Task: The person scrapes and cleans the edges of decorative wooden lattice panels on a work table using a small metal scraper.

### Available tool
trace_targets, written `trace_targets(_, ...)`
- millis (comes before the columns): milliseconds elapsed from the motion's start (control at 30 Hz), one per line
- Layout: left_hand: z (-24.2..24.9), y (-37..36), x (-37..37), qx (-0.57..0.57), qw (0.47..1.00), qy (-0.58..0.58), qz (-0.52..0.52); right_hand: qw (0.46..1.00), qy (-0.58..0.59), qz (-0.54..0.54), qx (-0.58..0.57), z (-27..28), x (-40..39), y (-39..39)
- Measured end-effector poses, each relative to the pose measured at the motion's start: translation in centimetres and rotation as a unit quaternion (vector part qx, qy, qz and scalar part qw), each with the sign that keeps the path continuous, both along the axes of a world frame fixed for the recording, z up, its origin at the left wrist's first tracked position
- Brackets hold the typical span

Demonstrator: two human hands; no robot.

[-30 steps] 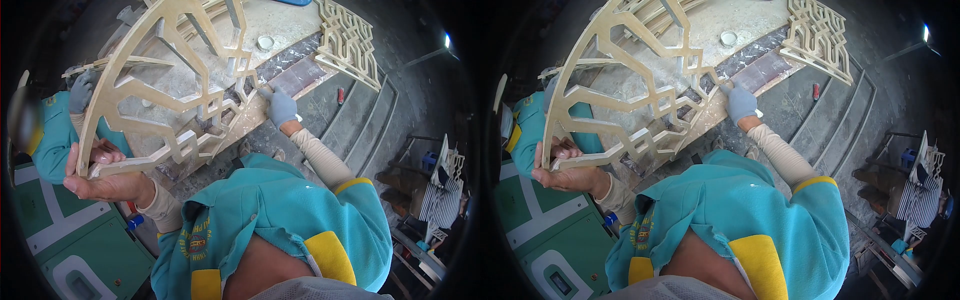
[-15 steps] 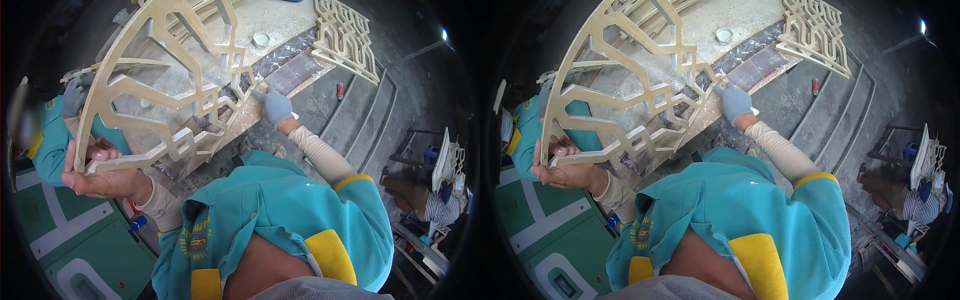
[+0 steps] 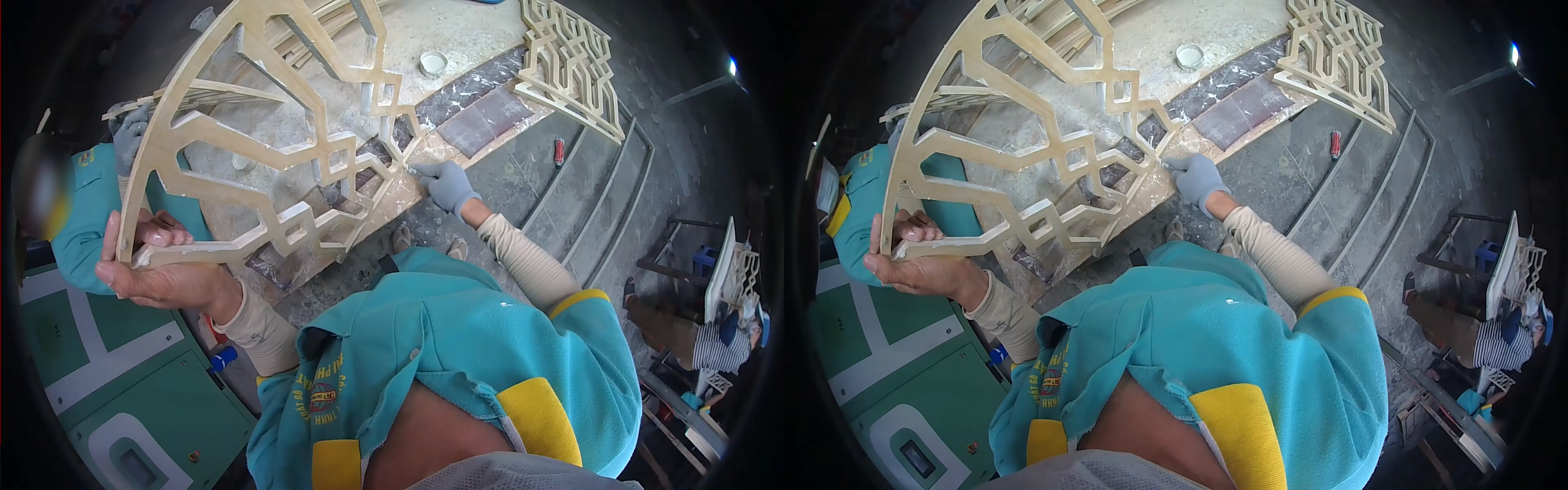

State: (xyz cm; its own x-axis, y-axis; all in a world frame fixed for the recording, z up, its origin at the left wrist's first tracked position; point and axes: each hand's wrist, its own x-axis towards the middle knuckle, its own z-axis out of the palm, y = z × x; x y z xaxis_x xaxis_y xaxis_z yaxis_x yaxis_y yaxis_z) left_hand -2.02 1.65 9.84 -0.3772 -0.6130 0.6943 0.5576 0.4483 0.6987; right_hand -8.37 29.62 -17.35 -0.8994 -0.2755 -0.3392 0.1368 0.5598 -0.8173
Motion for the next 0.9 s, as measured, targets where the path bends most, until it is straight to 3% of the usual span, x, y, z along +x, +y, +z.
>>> trace_targets(33,0.1,0.1,-0.1,-0.004,1.0,0.004,0.003,1.0,0.001,0.0,0.001,0.1,0.2,0.0)
trace_targets(100,0.1,0.1,-0.1,-0.009,1.0,0.006,0.006,0.956,-0.19,-0.122,-0.187,2.7,1.3,-0.9)
trace_targets(200,0.1,0.1,-0.1,-0.004,1.0,0.007,0.002,0.916,-0.199,-0.206,-0.282,3.4,1.5,-1.9)
trace_targets(300,0.1,0.6,0.0,0.007,1.0,0.007,0.018,0.915,-0.143,-0.204,-0.317,6.5,1.1,-2.0)
trace_targets(433,0.1,0.2,-0.2,-0.007,1.0,0.011,0.003,0.923,-0.114,-0.229,-0.287,3.9,1.3,-1.9)
trace_targets(567,0.1,0.0,0.0,-0.016,1.0,0.002,-0.003,0.921,-0.171,-0.209,-0.282,3.1,2.9,-2.7)
trace_targets(633,0.1,0.1,-0.1,-0.014,1.0,0.005,0.001,0.885,-0.158,-0.214,-0.382,4.3,2.3,-2.6)
trace_targets(700,0.1,0.1,0.0,-0.011,1.0,0.009,0.005,0.894,-0.12,-0.221,-0.37,5.1,1.5,-2.2)
trace_targets(767,0.2,0.2,-0.1,-0.004,1.0,0.009,-0.006,0.942,-0.109,-0.195,-0.25,4.0,0.9,-1.6)
trace_targets(800,0.2,0.2,-0.2,-0.003,1.0,0.012,-0.007,0.966,-0.035,-0.183,-0.179,3.2,0.9,-1.8)
trace_targets(900,0.1,0.1,0.2,-0.02,1.0,0.009,0.005,0.973,0.038,-0.15,-0.171,2.9,0.9,-2.4)
